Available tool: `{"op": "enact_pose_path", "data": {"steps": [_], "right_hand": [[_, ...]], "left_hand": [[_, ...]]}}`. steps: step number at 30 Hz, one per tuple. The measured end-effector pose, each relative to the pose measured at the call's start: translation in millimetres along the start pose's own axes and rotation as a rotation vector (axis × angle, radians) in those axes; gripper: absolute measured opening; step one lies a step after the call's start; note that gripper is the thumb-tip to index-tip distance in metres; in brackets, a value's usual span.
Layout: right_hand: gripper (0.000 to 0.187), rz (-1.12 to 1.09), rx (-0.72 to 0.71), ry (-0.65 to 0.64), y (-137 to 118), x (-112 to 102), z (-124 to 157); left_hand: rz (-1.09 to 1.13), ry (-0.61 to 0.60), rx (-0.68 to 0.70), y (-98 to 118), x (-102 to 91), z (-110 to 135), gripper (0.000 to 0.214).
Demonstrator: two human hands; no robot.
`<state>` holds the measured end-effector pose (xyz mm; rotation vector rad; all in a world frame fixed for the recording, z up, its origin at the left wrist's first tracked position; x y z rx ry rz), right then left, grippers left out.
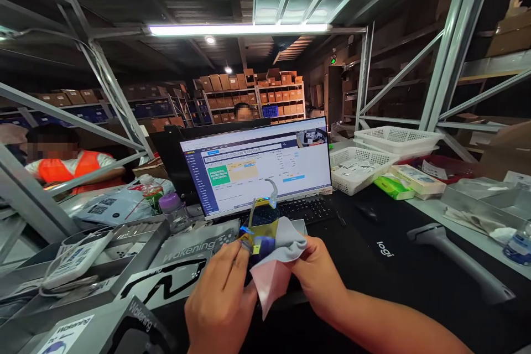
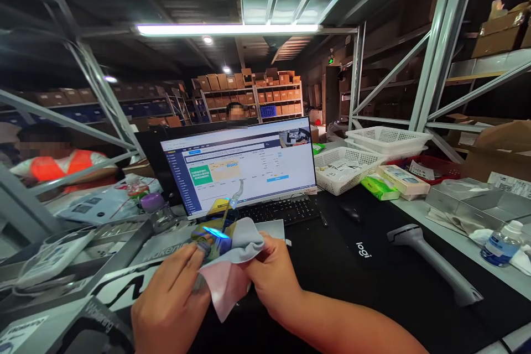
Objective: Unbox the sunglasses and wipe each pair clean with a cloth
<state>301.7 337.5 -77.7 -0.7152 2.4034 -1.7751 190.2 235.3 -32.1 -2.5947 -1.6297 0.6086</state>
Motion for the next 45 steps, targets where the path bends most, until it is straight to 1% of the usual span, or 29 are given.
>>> {"op": "enact_pose_path", "data": {"steps": [2, 4, 6, 8, 11, 14, 16, 18, 20, 23, 25, 27, 29, 30, 32, 34, 35, 39, 41, 43, 45], "right_hand": [[0.019, 0.018, -0.014, -0.04, -2.3, 2.9, -0.5], [0.012, 0.081, -0.071, -0.067, -5.8, 6.2, -0.3], [0.009, 0.144, -0.135, -0.06, -8.9, 7.5, 0.8], [0.012, 0.138, -0.139, -0.036, -8.4, 6.4, 2.1], [0.015, -0.028, -0.023, -0.008, -3.4, 0.9, 2.3], [0.028, -0.253, 0.163, 0.001, -0.3, -7.8, -0.1], [0.035, -0.361, 0.267, 0.014, -1.6, -15.0, -2.9], [0.04, -0.419, 0.324, 0.014, -4.9, -19.8, -6.3], [0.042, -0.443, 0.333, 0.004, -7.6, -20.3, -8.9], [0.035, -0.365, 0.251, -0.039, -9.0, -12.4, -8.8], [0.026, -0.196, 0.133, -0.048, -8.9, -6.3, -6.4], [0.018, 0.015, -0.006, -0.009, -8.9, -2.9, -3.3], [0.017, 0.166, -0.106, 0.035, -7.3, -0.8, -1.4], [0.019, 0.208, -0.13, 0.041, -5.6, 0.0, -1.5], [0.022, 0.236, -0.134, 0.023, -2.8, 0.4, -3.8], [0.026, 0.181, -0.091, -0.001, -2.5, -2.6, -7.2], [0.028, 0.114, -0.049, -0.017, -2.9, -4.7, -8.6], [0.036, -0.29, 0.237, -0.059, -2.5, -12.2, -11.6], [0.038, -0.417, 0.336, -0.025, -4.3, -21.0, -15.0], [0.038, -0.435, 0.348, 0.04, -8.1, -37.8, -22.7], [0.039, -0.332, 0.279, 0.102, -15.2, -60.8, -33.3]], "left_hand": [[0.038, 0.002, 0.047, 3.8, 0.3, -0.2, 0.035], [0.096, -0.014, 0.074, 6.4, 1.9, -0.1, 0.037], [0.144, -0.038, 0.083, 8.2, 3.6, 0.5, 0.029], [0.148, -0.054, 0.099, 11.4, 5.2, 1.2, 0.019], [0.129, -0.073, 0.127, 18.6, 8.1, 1.9, 0.017], [0.162, -0.085, 0.135, 25.7, 10.0, 1.9, 0.018], [0.183, -0.073, 0.138, 29.6, 9.2, 1.1, 0.019], [0.191, -0.066, 0.132, 31.4, 8.2, -0.5, 0.019], [0.178, -0.062, 0.112, 29.9, 6.8, -2.5, 0.019], [0.121, -0.077, 0.098, 25.4, 4.9, -3.8, 0.016], [0.089, -0.1, 0.093, 21.9, 5.1, -3.0, 0.015], [0.07, -0.099, 0.088, 18.9, 4.5, -2.2, 0.015], [0.06, -0.07, 0.097, 18.1, 2.9, -2.4, 0.014], [0.059, -0.061, 0.101, 18.0, 2.6, -3.1, 0.014], [0.06, -0.062, 0.103, 17.7, 3.1, -5.4, 0.015], [0.065, -0.076, 0.102, 17.0, 3.8, -8.4, 0.015], [0.074, -0.084, 0.109, 17.2, 4.1, -9.6, 0.015], [0.139, -0.132, 0.157, 20.0, 7.2, -11.4, 0.01], [0.182, -0.131, 0.146, 19.9, 7.6, -11.6, 0.01], [0.249, -0.112, 0.084, 16.8, 6.2, -13.1, 0.013], [0.293, -0.066, 0.0, 11.8, 1.5, -16.0, 0.019]]}}
Point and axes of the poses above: each hand's wrist, its own z-axis away from the middle knuckle, its own x-axis out of the palm, y = z × x, the point moved 8 cm from there along -z, towards the middle knuckle, and after that the axes turned 15 degrees about z, right-handed, at the moved point
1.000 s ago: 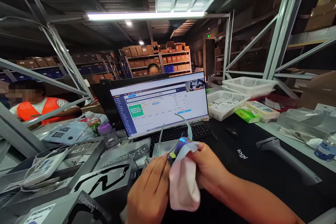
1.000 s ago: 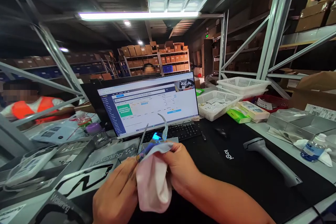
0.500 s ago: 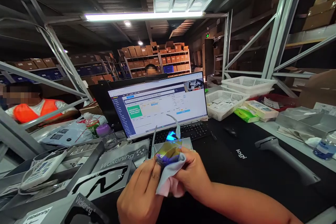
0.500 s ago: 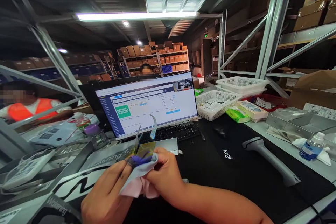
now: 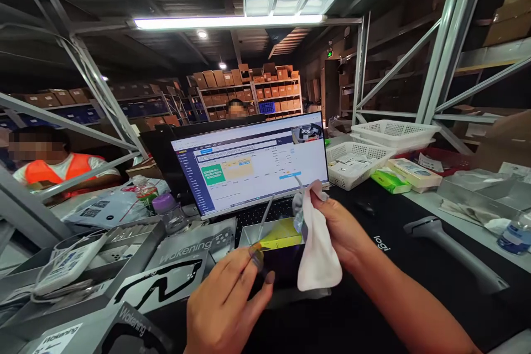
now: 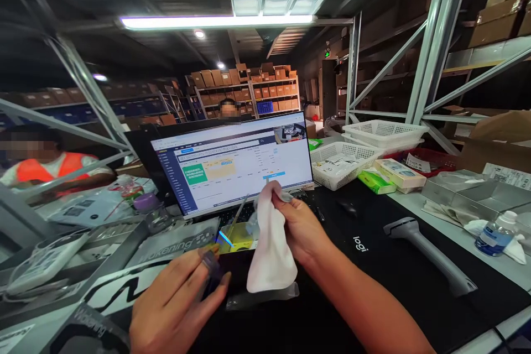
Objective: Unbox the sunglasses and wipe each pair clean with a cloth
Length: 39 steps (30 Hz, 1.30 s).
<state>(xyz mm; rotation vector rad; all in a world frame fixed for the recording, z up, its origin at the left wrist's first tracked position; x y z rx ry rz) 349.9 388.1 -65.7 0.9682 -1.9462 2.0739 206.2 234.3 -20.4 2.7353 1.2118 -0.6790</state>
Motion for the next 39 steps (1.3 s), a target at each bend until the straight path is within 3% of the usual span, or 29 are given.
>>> {"op": "enact_pose_path", "data": {"steps": [3, 7, 9, 12, 18, 21, 23, 26, 31, 36, 39], "right_hand": [[0.039, 0.35, -0.255, 0.06, -36.4, -22.8, -7.1], [0.041, 0.947, -0.681, 0.119, -85.1, -24.8, 11.7], [0.032, 1.123, -0.853, 0.208, -100.5, -21.3, 28.2], [0.021, 1.24, -0.991, 0.354, -106.0, -13.5, 49.2], [0.032, 1.205, -1.005, 0.474, -84.3, 6.4, 69.3], [0.026, 1.126, -0.956, 0.563, -86.0, -2.4, 71.6], [0.037, 1.096, -0.92, 0.587, -91.5, -12.5, 69.3], [0.049, 1.178, -0.948, 0.538, -102.3, -19.6, 64.9], [0.018, 1.516, -1.052, 0.374, -109.4, -13.8, 56.7], [0.011, 1.607, -1.081, 0.408, -118.3, -20.4, 51.5], [0.017, 1.51, -0.868, 0.283, -114.9, -28.7, 37.4]], "left_hand": [[-0.008, 0.086, -0.049, -2.3, -11.6, -4.5, 0.022], [0.004, 0.063, -0.038, -6.0, -15.1, -7.4, 0.021], [0.013, 0.026, -0.035, -8.7, -13.4, -6.4, 0.02], [0.018, -0.01, -0.041, -10.6, -11.7, -3.7, 0.018], [-0.008, -0.087, -0.051, -5.5, -6.0, -1.7, 0.018], [-0.014, -0.089, -0.048, -4.3, -6.5, -2.1, 0.018], [-0.008, -0.094, -0.053, -5.3, -6.5, -2.0, 0.018], [0.006, -0.108, -0.055, -7.3, -5.4, -1.7, 0.018], [0.02, -0.094, -0.057, -10.4, -6.4, -1.5, 0.019], [-0.003, -0.104, -0.064, -14.1, -6.4, -1.1, 0.014], [-0.01, -0.094, -0.064, -15.8, -6.5, -0.3, 0.014]]}}
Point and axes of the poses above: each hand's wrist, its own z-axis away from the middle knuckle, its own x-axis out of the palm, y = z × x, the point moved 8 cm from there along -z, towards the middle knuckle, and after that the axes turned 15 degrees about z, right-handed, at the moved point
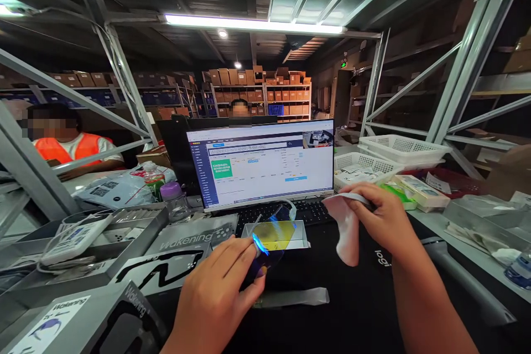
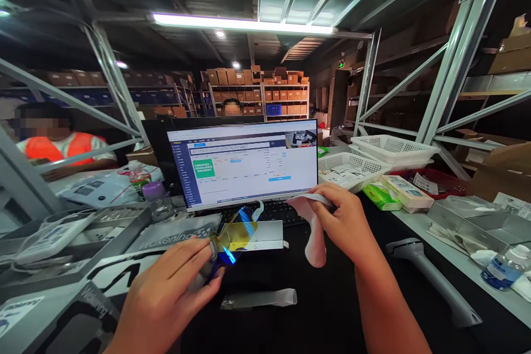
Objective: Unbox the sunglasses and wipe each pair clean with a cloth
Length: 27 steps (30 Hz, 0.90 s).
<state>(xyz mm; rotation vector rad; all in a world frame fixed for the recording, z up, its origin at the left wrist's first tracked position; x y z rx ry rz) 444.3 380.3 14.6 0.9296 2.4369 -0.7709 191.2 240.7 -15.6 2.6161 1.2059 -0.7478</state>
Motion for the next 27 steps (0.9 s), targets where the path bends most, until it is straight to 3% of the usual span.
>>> {"op": "enact_pose_path", "data": {"steps": [3, 6, 8, 12, 16, 18, 24, 27], "right_hand": [[0.014, -0.112, 0.107, -0.133, 3.0, 8.9, 0.5], [0.016, -0.194, -0.005, -0.139, -18.9, 8.3, 5.1], [0.018, -0.268, -0.079, -0.095, -35.9, 8.1, 12.0], [0.03, -0.4, -0.15, 0.11, -62.1, 13.6, 27.3], [0.025, -0.08, -0.337, 0.296, -88.2, 25.5, 38.5], [0.027, 0.06, -0.417, 0.325, -96.7, 31.6, 42.5], [0.026, 0.062, -0.406, 0.198, -108.0, 37.7, 47.0], [0.04, 0.074, -0.474, 0.17, -117.9, 41.5, 49.7]], "left_hand": [[-0.011, 0.008, 0.006, -0.8, 0.6, 1.0, 0.014], [-0.007, -0.019, -0.001, -0.5, 4.7, 1.3, 0.013], [0.01, -0.057, 0.0, 2.5, 10.5, 0.8, 0.013], [0.059, -0.128, 0.046, 18.3, 25.1, -1.4, 0.014], [0.118, -0.109, 0.114, 33.7, 30.5, -1.6, 0.014], [0.13, -0.101, 0.102, 33.2, 31.1, 0.3, 0.014], [0.128, -0.025, -0.01, 13.8, 19.8, 4.0, 0.013], [0.1, 0.034, -0.019, 7.9, 9.4, 2.7, 0.013]]}}
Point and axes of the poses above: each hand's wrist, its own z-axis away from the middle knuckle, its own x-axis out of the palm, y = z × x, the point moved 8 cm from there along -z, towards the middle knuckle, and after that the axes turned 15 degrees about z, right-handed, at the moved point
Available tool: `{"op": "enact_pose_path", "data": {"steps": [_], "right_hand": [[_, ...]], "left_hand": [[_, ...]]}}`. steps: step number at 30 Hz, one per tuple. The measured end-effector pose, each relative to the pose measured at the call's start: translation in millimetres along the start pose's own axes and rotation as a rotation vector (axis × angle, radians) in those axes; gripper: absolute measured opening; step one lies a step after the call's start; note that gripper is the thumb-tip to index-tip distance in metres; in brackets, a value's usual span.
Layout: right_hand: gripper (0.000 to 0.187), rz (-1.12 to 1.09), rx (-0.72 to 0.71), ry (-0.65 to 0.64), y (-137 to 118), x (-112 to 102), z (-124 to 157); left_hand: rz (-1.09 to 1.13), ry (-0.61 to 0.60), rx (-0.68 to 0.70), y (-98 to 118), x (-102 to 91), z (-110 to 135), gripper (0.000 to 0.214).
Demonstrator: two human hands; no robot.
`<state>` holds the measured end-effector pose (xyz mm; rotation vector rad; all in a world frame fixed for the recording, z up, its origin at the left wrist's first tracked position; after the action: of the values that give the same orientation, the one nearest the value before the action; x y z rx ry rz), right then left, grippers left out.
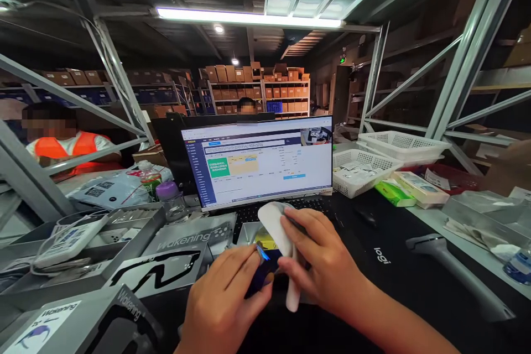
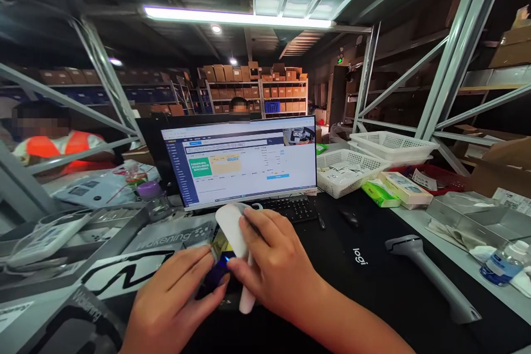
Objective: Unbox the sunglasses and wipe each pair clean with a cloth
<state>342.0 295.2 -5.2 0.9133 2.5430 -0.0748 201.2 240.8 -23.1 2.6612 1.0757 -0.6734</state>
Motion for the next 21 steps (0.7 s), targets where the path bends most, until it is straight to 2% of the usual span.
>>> {"op": "enact_pose_path", "data": {"steps": [2, 6, 10, 12, 14, 16, 18, 19, 21], "right_hand": [[0.045, 0.005, -0.062, 0.007, -5.3, 3.5, -0.2], [0.029, -0.028, -0.14, 0.059, -18.8, 3.7, 2.8], [0.035, -0.02, -0.264, 0.047, -44.4, 0.1, 9.9], [0.036, -0.026, -0.296, 0.037, -44.8, 1.5, 11.3], [0.035, -0.031, -0.223, 0.056, -28.5, 4.0, 8.5], [0.034, -0.031, -0.071, 0.076, -5.4, 7.0, 4.6], [0.034, -0.021, 0.031, 0.113, 4.7, 5.5, 3.6], [0.034, -0.027, 0.003, 0.118, -0.8, 4.3, 3.9], [0.035, -0.045, -0.144, 0.123, -23.3, 0.1, 6.5]], "left_hand": [[-0.023, 0.017, 0.003, -1.3, -4.4, -0.8, 0.014], [-0.038, 0.038, 0.002, -3.3, -7.3, 0.0, 0.016], [-0.033, 0.049, 0.066, -0.1, -5.2, 2.2, 0.005], [-0.039, 0.064, 0.104, 3.2, -4.7, 3.0, 0.004], [-0.034, 0.083, 0.103, 4.4, -4.4, 3.3, 0.013], [-0.013, 0.087, 0.088, 4.3, -2.5, 3.7, 0.022], [0.003, 0.087, 0.086, 3.9, -0.4, 5.2, 0.023], [-0.002, 0.086, 0.09, 3.4, 0.5, 6.3, 0.022], [-0.011, 0.095, 0.11, 2.8, 0.6, 8.9, 0.015]]}}
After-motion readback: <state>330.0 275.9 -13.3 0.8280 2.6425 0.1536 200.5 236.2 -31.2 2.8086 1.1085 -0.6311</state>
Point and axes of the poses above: each hand's wrist, its own z-axis away from the middle knuckle, its own x-axis out of the palm, y = z × x, the point moved 8 cm from there along -z, towards the middle knuckle, and after that the axes turned 15 degrees about z, right-handed, at the moved point
